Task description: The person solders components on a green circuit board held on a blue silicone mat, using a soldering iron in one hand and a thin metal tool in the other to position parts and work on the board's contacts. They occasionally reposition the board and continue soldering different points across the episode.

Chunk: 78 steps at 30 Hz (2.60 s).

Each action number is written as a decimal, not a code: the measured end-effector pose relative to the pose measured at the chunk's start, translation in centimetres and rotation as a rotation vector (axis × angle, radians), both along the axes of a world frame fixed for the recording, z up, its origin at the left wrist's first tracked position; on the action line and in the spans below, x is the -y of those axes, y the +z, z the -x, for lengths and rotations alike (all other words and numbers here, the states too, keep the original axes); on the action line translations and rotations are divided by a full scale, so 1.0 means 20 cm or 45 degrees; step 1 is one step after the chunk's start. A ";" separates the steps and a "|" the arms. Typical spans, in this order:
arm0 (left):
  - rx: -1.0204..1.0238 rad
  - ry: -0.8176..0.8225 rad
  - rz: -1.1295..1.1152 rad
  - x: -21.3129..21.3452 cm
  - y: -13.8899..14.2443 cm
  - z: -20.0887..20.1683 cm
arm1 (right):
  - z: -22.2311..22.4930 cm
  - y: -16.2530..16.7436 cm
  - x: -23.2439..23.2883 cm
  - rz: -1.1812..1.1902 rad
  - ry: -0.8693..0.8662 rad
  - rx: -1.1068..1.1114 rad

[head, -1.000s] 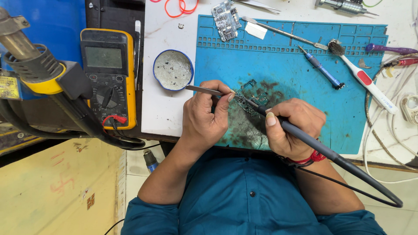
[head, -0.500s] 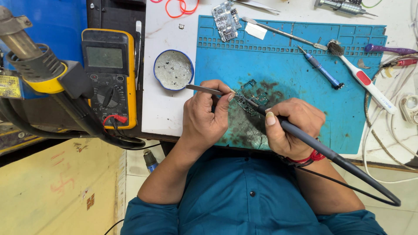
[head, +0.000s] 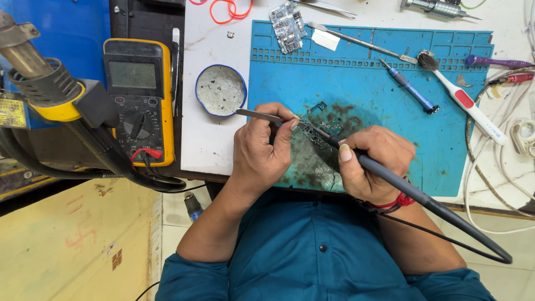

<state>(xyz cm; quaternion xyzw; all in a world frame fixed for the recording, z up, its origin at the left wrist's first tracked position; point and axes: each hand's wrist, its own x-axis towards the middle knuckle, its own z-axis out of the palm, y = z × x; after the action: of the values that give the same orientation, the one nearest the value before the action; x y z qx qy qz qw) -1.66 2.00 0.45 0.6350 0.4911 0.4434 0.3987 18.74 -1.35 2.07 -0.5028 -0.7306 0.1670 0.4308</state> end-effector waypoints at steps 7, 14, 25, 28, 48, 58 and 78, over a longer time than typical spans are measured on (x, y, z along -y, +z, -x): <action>-0.007 0.006 0.004 0.00 0.00 0.00 | 0.00 0.00 0.00 0.003 0.007 -0.008; -0.006 0.003 0.005 0.00 0.00 0.00 | 0.00 0.01 0.00 0.005 0.005 -0.006; -0.009 0.008 -0.004 0.00 0.00 0.00 | 0.00 0.00 0.00 0.002 0.015 0.001; -0.008 0.013 0.007 0.00 0.00 0.00 | 0.00 0.00 0.00 -0.005 0.019 -0.003; -0.013 0.016 0.001 0.00 0.00 0.00 | 0.00 0.01 0.00 0.007 0.033 -0.015; -0.008 0.020 0.006 0.00 0.00 0.00 | -0.01 0.01 0.00 -0.001 0.030 -0.015; -0.004 0.023 -0.003 0.00 0.00 -0.01 | 0.00 0.01 0.00 0.002 0.036 -0.033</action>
<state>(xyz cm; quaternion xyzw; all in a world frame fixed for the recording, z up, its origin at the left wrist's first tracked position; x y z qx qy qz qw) -1.50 1.92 0.35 0.6317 0.4969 0.4466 0.3931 18.79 -1.37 2.28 -0.4905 -0.7320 0.1802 0.4373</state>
